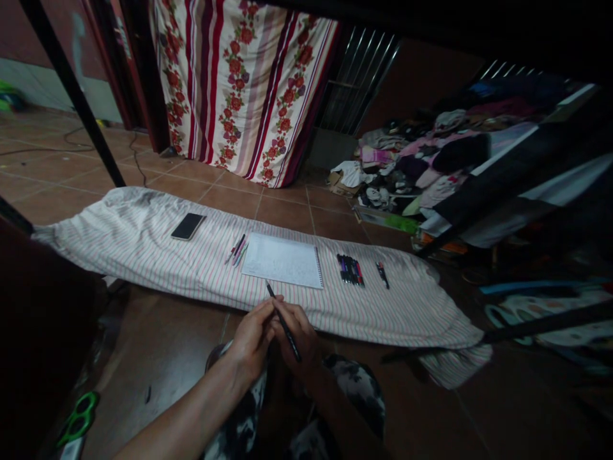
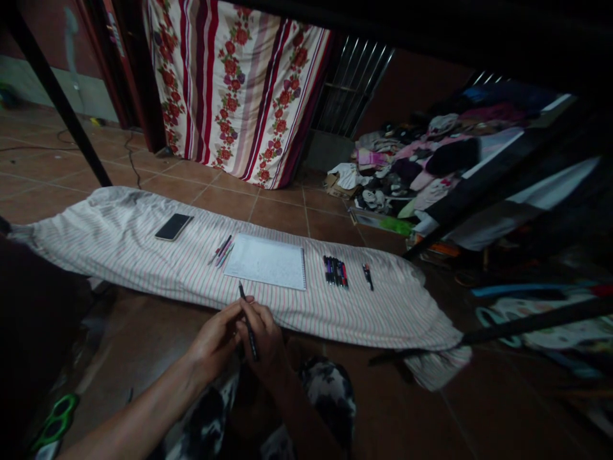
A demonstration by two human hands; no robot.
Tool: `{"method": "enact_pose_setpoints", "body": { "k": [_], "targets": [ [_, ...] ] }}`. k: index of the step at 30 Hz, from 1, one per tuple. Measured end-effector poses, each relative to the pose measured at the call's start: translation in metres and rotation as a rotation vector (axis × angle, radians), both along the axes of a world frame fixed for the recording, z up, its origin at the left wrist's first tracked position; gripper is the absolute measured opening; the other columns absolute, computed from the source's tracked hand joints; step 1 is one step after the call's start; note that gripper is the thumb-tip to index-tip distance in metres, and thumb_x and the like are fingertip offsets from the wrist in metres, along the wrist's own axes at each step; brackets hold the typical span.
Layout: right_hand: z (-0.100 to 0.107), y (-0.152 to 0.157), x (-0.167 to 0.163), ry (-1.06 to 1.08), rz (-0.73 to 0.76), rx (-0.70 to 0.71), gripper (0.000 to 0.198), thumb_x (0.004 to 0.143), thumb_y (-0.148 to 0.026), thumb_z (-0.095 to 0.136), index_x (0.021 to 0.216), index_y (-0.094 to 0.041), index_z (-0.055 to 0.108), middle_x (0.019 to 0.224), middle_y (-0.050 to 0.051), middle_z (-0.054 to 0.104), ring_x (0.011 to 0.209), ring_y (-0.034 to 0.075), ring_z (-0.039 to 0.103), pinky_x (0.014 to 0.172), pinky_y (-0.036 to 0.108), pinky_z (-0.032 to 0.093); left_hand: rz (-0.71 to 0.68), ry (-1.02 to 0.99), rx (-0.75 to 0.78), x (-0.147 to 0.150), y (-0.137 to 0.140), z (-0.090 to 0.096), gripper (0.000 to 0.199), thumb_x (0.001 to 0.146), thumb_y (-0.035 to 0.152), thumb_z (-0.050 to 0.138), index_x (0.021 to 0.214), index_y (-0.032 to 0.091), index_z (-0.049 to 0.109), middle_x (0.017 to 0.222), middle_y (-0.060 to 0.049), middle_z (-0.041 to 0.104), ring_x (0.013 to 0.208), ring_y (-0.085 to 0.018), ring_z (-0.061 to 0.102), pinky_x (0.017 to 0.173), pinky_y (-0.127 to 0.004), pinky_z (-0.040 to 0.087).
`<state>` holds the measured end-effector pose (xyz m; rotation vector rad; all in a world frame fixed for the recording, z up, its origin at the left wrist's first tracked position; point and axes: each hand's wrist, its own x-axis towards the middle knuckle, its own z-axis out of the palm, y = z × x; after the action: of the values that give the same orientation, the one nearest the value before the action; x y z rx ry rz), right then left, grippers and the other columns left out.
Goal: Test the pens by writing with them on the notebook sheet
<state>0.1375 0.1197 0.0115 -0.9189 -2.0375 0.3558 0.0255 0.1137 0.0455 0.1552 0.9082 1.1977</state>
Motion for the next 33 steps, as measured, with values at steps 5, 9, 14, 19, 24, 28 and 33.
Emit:
{"method": "enact_pose_setpoints", "body": {
  "k": [5, 9, 14, 19, 24, 28, 33],
  "targets": [
    [0.002, 0.001, 0.007, 0.14, -0.112, -0.127, 0.029, 0.085, -0.023, 0.044, 0.112, -0.022, 0.055, 0.101, 0.007, 0.063, 0.097, 0.018, 0.058, 0.085, 0.033, 0.048, -0.025, 0.006, 0.034, 0.006, 0.002, -0.008, 0.014, 0.073, 0.023, 0.058, 0.081, 0.016, 0.068, 0.095, -0.006, 0.067, 0.09, -0.015, 0.06, 0.077, -0.022, 0.045],
    [0.005, 0.006, 0.02, 0.282, -0.29, -0.298, 0.023, 0.084, -0.029, 0.046, 0.099, -0.02, 0.06, 0.093, 0.006, 0.066, 0.087, 0.018, 0.061, 0.078, 0.032, 0.048, -0.085, 0.087, 0.03, 0.011, 0.006, -0.016, 0.015, 0.072, 0.021, 0.058, 0.081, 0.014, 0.068, 0.091, -0.008, 0.068, 0.085, -0.014, 0.061, 0.077, -0.022, 0.044],
    [0.008, 0.02, 0.045, 0.572, -0.574, -0.448, 0.021, 0.072, -0.037, 0.059, 0.082, -0.019, 0.052, 0.055, -0.005, 0.051, 0.048, 0.011, 0.048, 0.045, 0.022, 0.038, -0.166, 0.422, 0.057, 0.018, 0.018, -0.027, 0.019, 0.069, 0.02, 0.058, 0.085, 0.015, 0.067, 0.068, -0.002, 0.063, 0.061, -0.011, 0.056, 0.06, -0.022, 0.043],
    [0.006, 0.034, 0.08, 0.771, -0.661, -0.418, 0.027, 0.069, -0.039, 0.062, 0.073, -0.021, 0.041, 0.052, -0.009, 0.036, 0.044, 0.007, 0.035, 0.041, 0.019, 0.028, -0.252, 0.942, 0.42, 0.029, 0.043, -0.049, 0.016, 0.069, 0.016, 0.054, 0.077, 0.016, 0.068, 0.078, -0.005, 0.065, 0.077, -0.019, 0.058, 0.075, -0.031, 0.044],
    [0.008, 0.039, 0.106, 0.682, -0.667, -0.459, 0.025, 0.077, -0.042, 0.053, 0.086, -0.019, 0.051, 0.05, -0.008, 0.039, 0.045, 0.009, 0.038, 0.042, 0.02, 0.03, -0.392, 1.538, 0.955, 0.031, 0.072, -0.079, 0.026, 0.075, 0.012, 0.049, 0.096, 0.016, 0.065, 0.105, -0.01, 0.061, 0.108, -0.025, 0.048, 0.093, -0.042, 0.04],
    [-0.002, 0.05, 0.113, 0.593, -0.589, -0.524, 0.034, 0.081, -0.044, 0.044, 0.091, -0.017, 0.062, 0.065, 0.0, 0.057, 0.055, 0.012, 0.051, 0.052, 0.024, 0.041, -0.498, 1.883, 1.255, 0.022, 0.095, -0.098, 0.038, 0.079, 0.019, 0.051, 0.117, 0.016, 0.052, 0.13, -0.012, 0.046, 0.128, -0.029, 0.026, 0.098, -0.047, 0.036],
    [-0.033, 0.084, 0.113, 0.617, -0.605, -0.627, 0.034, 0.075, -0.045, 0.05, 0.09, -0.018, 0.063, 0.07, 0.003, 0.063, 0.057, 0.014, 0.057, 0.053, 0.026, 0.044, -0.596, 1.989, 1.47, 0.013, 0.131, -0.115, 0.047, 0.081, 0.024, 0.048, 0.127, 0.015, 0.041, 0.137, -0.012, 0.038, 0.133, -0.03, 0.017, 0.1, -0.048, 0.031]
  ]
}}
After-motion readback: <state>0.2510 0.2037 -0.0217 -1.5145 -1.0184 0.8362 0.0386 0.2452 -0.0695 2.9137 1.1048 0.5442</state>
